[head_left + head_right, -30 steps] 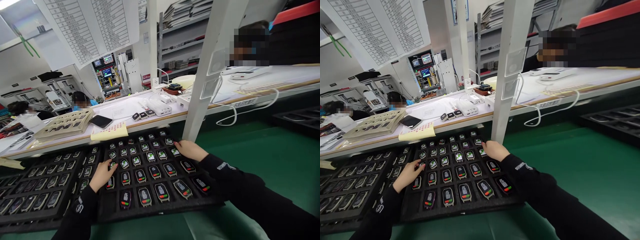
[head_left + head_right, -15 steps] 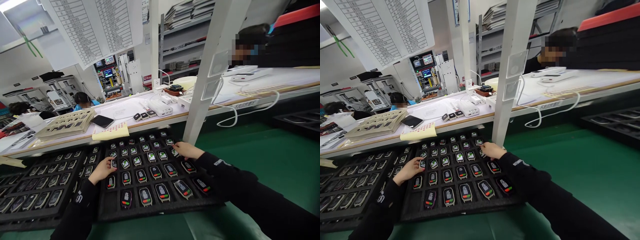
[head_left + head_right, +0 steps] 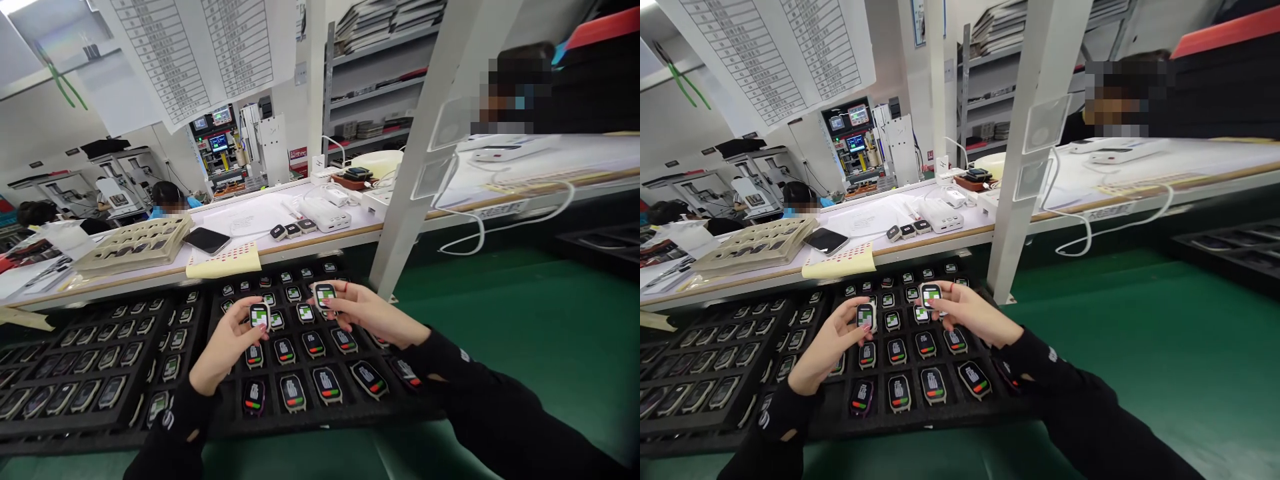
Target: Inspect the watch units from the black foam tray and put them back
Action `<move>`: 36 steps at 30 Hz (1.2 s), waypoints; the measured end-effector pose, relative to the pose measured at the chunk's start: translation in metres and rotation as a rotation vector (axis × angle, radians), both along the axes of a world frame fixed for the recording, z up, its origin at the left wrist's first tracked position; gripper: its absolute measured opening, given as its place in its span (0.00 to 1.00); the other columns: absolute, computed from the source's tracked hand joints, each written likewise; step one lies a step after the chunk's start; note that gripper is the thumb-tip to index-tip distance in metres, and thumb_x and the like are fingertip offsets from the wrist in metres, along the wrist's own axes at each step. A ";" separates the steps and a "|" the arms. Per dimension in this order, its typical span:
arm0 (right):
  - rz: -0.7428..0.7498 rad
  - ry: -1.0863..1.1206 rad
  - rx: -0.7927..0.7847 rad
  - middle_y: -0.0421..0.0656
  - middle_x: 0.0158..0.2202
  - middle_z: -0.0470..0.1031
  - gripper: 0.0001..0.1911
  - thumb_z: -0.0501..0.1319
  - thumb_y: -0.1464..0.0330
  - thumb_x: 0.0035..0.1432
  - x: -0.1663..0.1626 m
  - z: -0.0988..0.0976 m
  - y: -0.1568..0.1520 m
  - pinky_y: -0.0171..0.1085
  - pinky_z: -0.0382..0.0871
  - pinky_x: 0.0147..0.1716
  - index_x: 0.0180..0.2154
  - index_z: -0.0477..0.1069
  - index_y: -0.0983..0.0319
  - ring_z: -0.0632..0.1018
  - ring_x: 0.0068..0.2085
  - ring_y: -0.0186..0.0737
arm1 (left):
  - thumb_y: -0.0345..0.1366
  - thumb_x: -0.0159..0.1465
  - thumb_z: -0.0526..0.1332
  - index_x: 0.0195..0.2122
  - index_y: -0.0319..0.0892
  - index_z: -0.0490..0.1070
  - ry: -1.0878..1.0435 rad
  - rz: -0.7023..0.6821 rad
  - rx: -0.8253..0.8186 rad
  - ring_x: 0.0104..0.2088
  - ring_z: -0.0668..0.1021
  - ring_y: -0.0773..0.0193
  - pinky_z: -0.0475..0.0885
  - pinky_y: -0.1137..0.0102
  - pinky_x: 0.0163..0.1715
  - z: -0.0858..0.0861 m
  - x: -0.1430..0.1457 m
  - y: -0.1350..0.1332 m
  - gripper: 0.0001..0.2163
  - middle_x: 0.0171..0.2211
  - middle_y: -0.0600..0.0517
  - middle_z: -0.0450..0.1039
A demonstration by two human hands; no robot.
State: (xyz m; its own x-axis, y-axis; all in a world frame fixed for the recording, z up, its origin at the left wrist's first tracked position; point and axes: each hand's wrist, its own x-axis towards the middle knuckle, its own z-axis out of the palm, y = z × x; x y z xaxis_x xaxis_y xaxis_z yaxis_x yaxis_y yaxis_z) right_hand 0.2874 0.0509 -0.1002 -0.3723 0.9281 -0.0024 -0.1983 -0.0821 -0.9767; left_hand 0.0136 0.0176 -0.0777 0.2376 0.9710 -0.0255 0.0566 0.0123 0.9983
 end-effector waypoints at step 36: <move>0.078 -0.108 0.123 0.38 0.25 0.68 0.33 0.67 0.51 0.58 -0.035 0.005 -0.019 0.29 0.62 0.16 0.55 0.67 0.66 0.65 0.21 0.32 | 0.43 0.63 0.64 0.48 0.44 0.72 -0.068 0.035 0.066 0.31 0.80 0.65 0.69 0.76 0.24 -0.005 0.034 -0.013 0.14 0.42 0.49 0.72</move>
